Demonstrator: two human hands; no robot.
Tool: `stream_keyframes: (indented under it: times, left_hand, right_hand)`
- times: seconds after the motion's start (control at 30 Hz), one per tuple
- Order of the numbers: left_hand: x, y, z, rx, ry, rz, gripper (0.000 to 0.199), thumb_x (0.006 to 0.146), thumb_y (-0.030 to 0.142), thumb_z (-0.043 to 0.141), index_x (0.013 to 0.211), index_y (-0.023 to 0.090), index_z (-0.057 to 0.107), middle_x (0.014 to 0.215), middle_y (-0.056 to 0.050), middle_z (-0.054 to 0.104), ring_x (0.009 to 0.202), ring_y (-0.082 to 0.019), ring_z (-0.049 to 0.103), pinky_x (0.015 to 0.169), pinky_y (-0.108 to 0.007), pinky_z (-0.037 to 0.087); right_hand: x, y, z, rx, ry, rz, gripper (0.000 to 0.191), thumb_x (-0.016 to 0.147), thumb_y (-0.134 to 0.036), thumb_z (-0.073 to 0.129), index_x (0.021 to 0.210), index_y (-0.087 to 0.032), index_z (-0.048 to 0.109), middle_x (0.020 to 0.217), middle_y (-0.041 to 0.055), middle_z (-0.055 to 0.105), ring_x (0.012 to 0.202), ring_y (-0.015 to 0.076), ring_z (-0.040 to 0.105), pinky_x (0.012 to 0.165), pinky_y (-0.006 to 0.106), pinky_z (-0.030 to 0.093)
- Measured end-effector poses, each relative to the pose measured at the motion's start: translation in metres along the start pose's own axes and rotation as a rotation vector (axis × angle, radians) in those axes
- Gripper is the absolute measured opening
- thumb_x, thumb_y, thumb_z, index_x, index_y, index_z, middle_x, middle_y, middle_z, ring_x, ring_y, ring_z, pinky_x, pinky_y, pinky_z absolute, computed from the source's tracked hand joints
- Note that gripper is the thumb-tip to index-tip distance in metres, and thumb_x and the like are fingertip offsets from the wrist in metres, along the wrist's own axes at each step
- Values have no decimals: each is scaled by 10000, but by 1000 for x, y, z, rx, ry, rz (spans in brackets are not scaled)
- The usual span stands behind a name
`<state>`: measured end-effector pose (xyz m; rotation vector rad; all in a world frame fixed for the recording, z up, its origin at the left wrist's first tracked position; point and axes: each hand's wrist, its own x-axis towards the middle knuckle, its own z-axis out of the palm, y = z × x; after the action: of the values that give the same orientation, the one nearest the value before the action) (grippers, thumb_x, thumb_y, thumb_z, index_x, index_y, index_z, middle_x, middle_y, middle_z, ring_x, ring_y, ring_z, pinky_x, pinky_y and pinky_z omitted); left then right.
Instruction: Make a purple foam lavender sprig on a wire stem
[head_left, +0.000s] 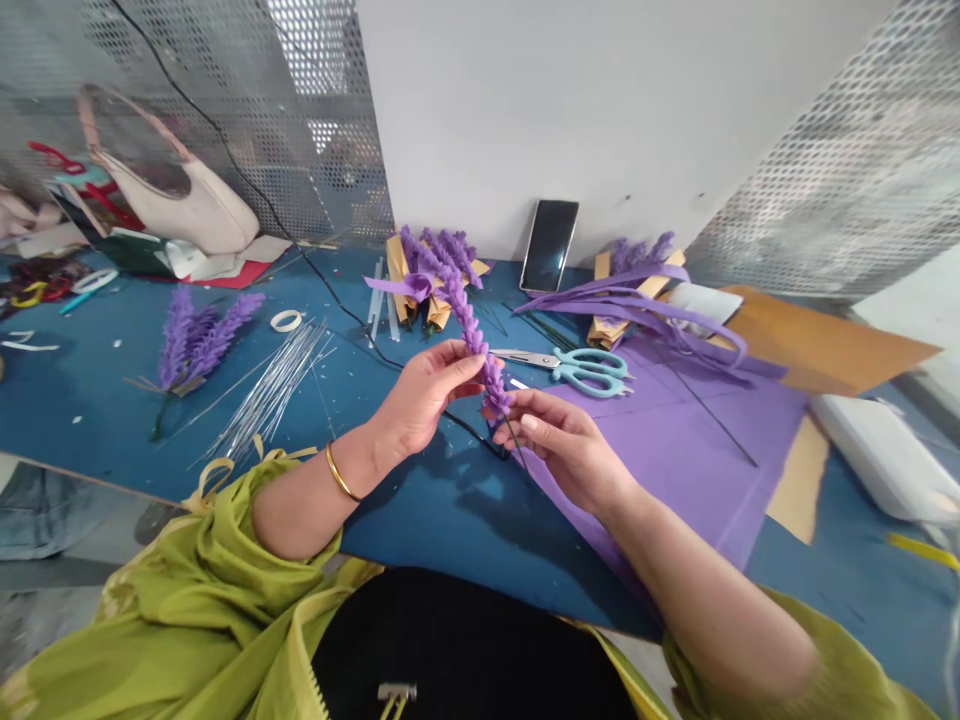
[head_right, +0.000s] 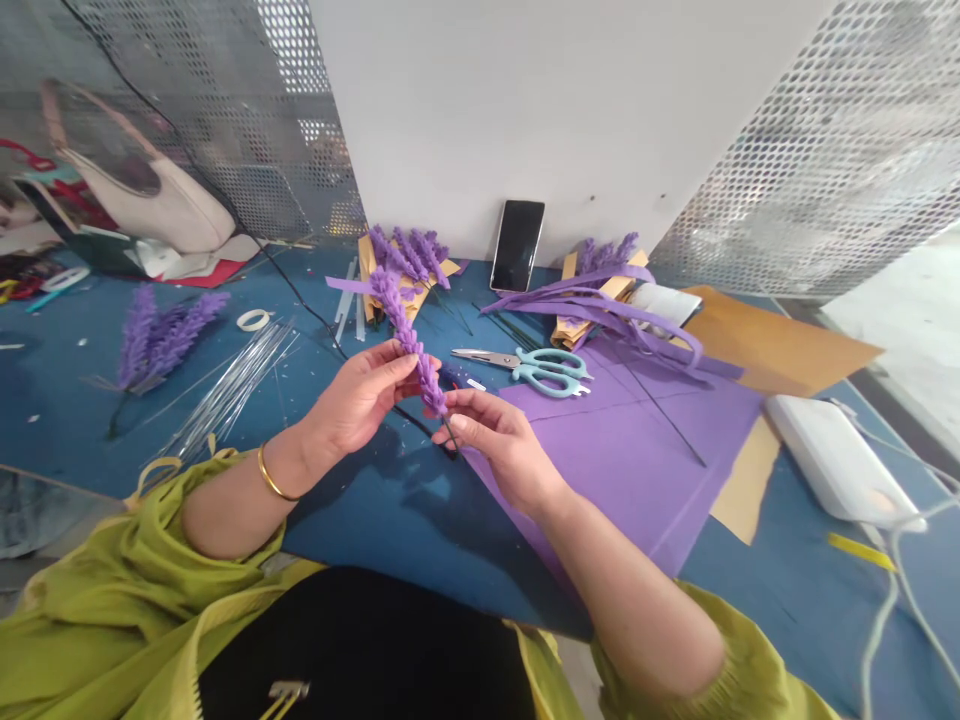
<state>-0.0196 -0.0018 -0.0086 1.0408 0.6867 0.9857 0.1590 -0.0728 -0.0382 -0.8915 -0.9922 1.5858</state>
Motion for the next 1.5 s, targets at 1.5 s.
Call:
stream_keyframes:
  times: [1.5]
  left_hand:
    - [16, 12, -17, -26, 346, 85, 239, 662, 338, 861, 826, 184, 779, 776, -18, 763, 688, -146, 716, 579, -224, 477]
  right_hand:
    - [11, -3, -1, -1271, 401, 231, 558, 840, -739, 515, 639, -223, 581, 664, 62, 690, 634, 218, 630, 556, 311, 357]
